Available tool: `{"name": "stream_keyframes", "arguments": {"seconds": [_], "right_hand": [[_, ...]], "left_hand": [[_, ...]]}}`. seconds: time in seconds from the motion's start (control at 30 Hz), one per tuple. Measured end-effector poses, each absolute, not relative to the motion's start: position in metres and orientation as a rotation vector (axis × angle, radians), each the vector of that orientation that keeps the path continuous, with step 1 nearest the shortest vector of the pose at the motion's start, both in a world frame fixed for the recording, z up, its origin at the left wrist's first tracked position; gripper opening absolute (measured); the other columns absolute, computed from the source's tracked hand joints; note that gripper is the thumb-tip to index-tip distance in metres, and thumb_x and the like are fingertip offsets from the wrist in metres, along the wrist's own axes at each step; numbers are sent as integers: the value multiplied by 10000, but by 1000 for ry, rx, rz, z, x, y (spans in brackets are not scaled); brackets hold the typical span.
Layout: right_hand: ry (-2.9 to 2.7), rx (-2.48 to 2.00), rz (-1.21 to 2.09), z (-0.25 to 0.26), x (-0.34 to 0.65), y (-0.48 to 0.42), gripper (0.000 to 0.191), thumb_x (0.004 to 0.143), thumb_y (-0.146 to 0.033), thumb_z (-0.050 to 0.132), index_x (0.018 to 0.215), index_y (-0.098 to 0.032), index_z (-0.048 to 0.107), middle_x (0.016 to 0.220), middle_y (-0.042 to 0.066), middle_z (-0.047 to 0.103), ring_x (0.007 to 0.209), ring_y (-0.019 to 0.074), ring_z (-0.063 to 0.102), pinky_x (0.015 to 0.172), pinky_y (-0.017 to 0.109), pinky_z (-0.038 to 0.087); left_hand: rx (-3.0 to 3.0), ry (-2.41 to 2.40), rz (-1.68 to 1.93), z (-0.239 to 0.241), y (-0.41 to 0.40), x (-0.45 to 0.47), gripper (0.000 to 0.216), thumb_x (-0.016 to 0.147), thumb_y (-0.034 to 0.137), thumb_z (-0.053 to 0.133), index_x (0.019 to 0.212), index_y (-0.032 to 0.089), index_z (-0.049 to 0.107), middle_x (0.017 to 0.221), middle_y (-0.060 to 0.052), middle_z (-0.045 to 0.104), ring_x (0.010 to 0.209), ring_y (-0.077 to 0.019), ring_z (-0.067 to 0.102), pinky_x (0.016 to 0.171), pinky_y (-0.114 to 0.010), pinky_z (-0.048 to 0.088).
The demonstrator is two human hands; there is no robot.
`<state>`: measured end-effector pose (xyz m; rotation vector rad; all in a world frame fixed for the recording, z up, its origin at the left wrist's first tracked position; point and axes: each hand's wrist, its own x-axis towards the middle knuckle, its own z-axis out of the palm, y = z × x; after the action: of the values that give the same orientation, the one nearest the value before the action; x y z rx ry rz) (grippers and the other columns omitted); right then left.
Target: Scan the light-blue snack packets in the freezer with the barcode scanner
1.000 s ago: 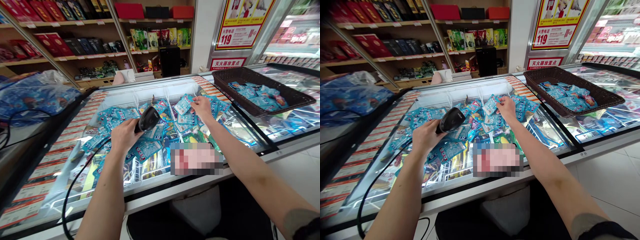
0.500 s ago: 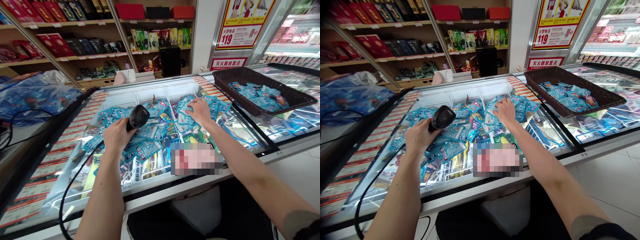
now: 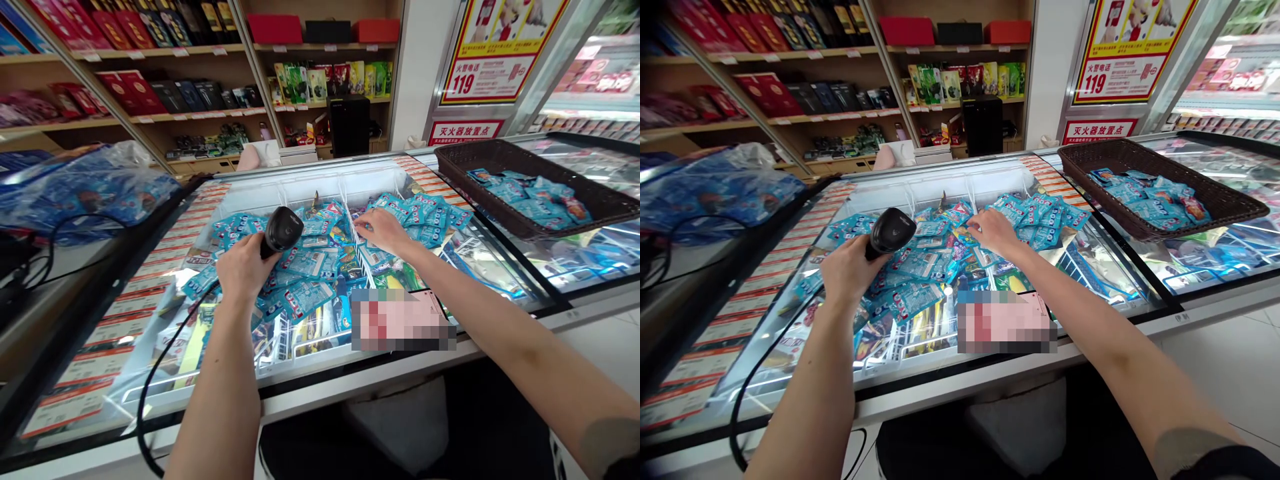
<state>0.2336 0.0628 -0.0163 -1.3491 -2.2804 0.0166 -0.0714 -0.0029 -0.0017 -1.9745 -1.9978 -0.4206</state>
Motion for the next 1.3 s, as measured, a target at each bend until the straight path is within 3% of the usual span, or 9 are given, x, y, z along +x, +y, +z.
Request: {"name": "stream_keyframes", "arguments": {"seconds": [0.3,0.73,0.9,1.07,1.17,1.3], "right_hand": [[-2468,-1270,41,-20,188,75,368,912,-303,557,1254,-190,631,1063,66,716,1023,228,614,912,342,425],[-2342,-1287,86,-16,183,77,314,957,-292,453,1111,-260,724,1096,16,736,1032,209,660,878,316,468],[-2002,-1340,289,-9,212,67,277,849,-190,536,1026,-191,750,971,44,761,899,201,707,867,310,507],[-1601,-1204,646,-20,247,61,231,799,-370,630,886,-197,756,799,57,747,755,234,715,715,387,583],[-1462,-1118,786,-32,260,61,176,748,-325,664,854,-203,733,733,31,721,694,220,705,659,400,602],[-1382,-1045,840,-38,267,59,257,731,-272,661,978,-211,698,710,-9,702,661,193,697,685,395,613]], "left_hand": [[-1970,-1992,-389,-2,-3,-72,437,849,552,505,1111,217,607,1082,-89,691,1016,-289,633,654,-325,390],[-1970,-1963,-456,-3,-4,-76,450,845,524,530,1175,224,592,1101,-95,697,1002,-296,644,633,-333,373],[-1991,-1938,-417,-3,-5,-70,431,845,541,522,1113,215,610,1087,-92,696,995,-293,644,625,-327,360],[-2074,-1848,-417,-4,-5,-63,422,836,501,557,1155,230,610,1083,-79,692,1003,-282,636,643,-322,359],[-2143,-1802,-416,-8,-4,-59,422,858,510,524,1151,223,622,1090,-84,691,997,-274,636,658,-318,365],[-2231,-1726,-383,-13,-1,-57,410,860,475,530,1174,226,619,1123,-85,687,1029,-280,628,694,-318,389]]}}
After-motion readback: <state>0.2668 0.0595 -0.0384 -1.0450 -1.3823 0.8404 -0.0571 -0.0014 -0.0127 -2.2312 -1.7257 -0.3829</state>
